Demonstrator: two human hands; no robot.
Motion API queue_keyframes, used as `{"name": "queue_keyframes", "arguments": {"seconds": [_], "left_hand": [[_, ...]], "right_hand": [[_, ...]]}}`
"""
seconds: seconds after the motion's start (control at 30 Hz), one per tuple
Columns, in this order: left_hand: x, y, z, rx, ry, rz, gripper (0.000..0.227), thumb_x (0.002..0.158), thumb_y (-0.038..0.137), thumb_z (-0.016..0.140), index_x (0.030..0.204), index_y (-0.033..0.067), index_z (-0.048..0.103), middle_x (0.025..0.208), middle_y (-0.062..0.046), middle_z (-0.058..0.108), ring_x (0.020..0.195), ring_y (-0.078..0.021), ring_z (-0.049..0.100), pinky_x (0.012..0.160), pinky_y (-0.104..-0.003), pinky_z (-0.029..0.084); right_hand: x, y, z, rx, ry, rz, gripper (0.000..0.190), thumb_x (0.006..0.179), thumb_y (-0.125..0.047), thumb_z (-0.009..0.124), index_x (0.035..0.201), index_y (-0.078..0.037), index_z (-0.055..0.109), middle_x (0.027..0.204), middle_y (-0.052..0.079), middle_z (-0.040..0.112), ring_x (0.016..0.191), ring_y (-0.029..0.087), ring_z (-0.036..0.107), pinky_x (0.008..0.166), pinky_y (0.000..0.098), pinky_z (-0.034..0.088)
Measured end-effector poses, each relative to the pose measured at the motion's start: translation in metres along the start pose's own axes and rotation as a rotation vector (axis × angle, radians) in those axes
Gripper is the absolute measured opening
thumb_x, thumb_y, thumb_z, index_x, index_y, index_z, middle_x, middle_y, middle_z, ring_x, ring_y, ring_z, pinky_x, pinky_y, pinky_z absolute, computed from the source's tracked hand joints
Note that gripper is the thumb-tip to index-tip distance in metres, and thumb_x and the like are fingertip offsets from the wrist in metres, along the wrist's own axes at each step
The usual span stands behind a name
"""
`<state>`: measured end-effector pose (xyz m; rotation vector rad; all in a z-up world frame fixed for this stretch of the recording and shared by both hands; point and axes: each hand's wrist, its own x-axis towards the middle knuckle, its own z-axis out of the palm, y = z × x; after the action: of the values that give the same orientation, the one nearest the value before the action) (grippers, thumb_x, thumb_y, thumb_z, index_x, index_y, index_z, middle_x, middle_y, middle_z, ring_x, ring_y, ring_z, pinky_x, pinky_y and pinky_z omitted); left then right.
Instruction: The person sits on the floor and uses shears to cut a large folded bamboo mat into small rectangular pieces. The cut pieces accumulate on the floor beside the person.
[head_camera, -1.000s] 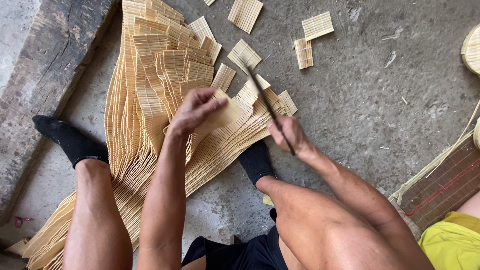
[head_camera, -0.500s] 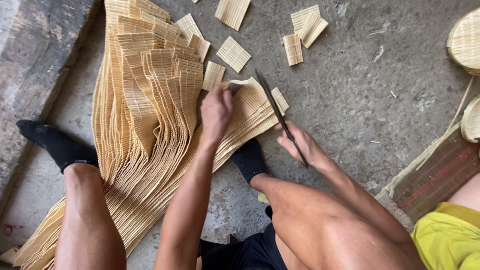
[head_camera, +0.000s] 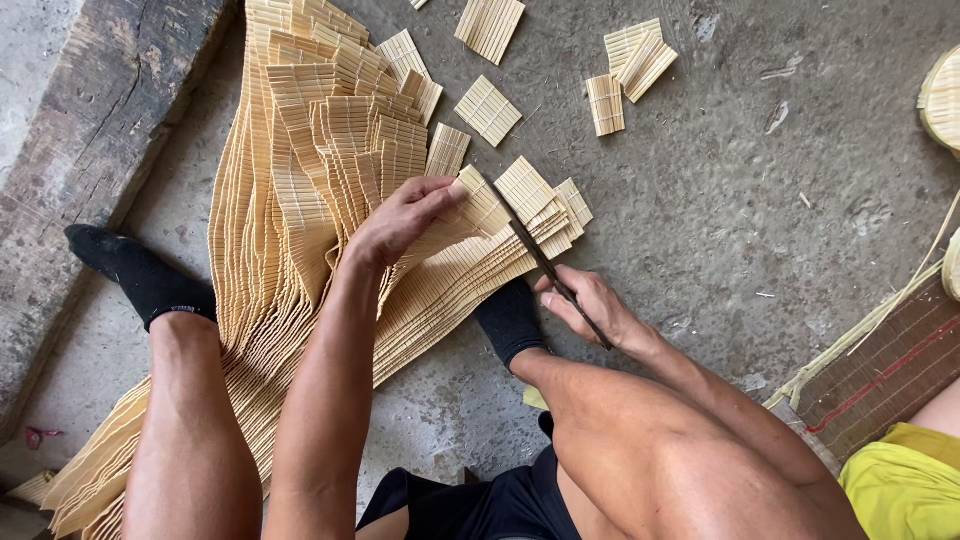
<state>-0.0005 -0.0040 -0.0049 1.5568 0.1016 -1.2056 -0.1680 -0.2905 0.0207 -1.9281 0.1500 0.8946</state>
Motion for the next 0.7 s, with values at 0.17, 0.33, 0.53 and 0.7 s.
{"name": "queue_keyframes", "arguments": {"seconds": [0.17, 0.33, 0.53, 0.7], "left_hand": [[0.001, 0.0, 0.007, -0.008, -0.068, 0.112, 0.043, 0.091, 0.04, 0.069, 0.121, 0.0092, 0.071, 0.101, -0.005, 0.078, 0.087, -0.0138, 0.072, 0.081, -0.034, 0.06], [-0.006, 0.008, -0.002, -0.398, 0.092, 0.166, 0.032, 0.096, 0.027, 0.073, 0.115, 0.002, 0.072, 0.097, -0.004, 0.077, 0.078, -0.009, 0.069, 0.07, -0.026, 0.059], [-0.004, 0.009, 0.011, -0.214, -0.047, 0.141, 0.03, 0.095, 0.027, 0.075, 0.109, 0.0008, 0.074, 0.091, -0.003, 0.077, 0.076, -0.0082, 0.07, 0.067, -0.026, 0.058], [-0.005, 0.013, 0.017, -0.165, -0.106, 0.146, 0.029, 0.092, 0.028, 0.075, 0.107, 0.0034, 0.076, 0.089, -0.002, 0.079, 0.075, -0.0066, 0.071, 0.067, -0.025, 0.059]], "right_hand": [[-0.002, -0.004, -0.001, -0.013, 0.086, -0.092, 0.024, 0.093, -0.02, 0.067, 0.108, -0.001, 0.066, 0.067, 0.004, 0.061, 0.059, 0.015, 0.057, 0.057, 0.0335, 0.049], [-0.018, -0.012, -0.01, -0.023, 0.029, -0.042, 0.029, 0.089, -0.016, 0.068, 0.114, -0.001, 0.064, 0.07, 0.007, 0.06, 0.062, 0.017, 0.057, 0.058, 0.0352, 0.048], [-0.02, -0.011, -0.01, -0.021, -0.036, -0.092, 0.031, 0.09, -0.016, 0.068, 0.117, -0.002, 0.063, 0.071, 0.006, 0.059, 0.062, 0.018, 0.058, 0.06, 0.036, 0.049], [0.002, -0.021, -0.011, -0.056, -0.022, -0.202, 0.033, 0.09, -0.015, 0.067, 0.119, 0.001, 0.061, 0.075, 0.01, 0.059, 0.066, 0.02, 0.059, 0.062, 0.0374, 0.05]]}}
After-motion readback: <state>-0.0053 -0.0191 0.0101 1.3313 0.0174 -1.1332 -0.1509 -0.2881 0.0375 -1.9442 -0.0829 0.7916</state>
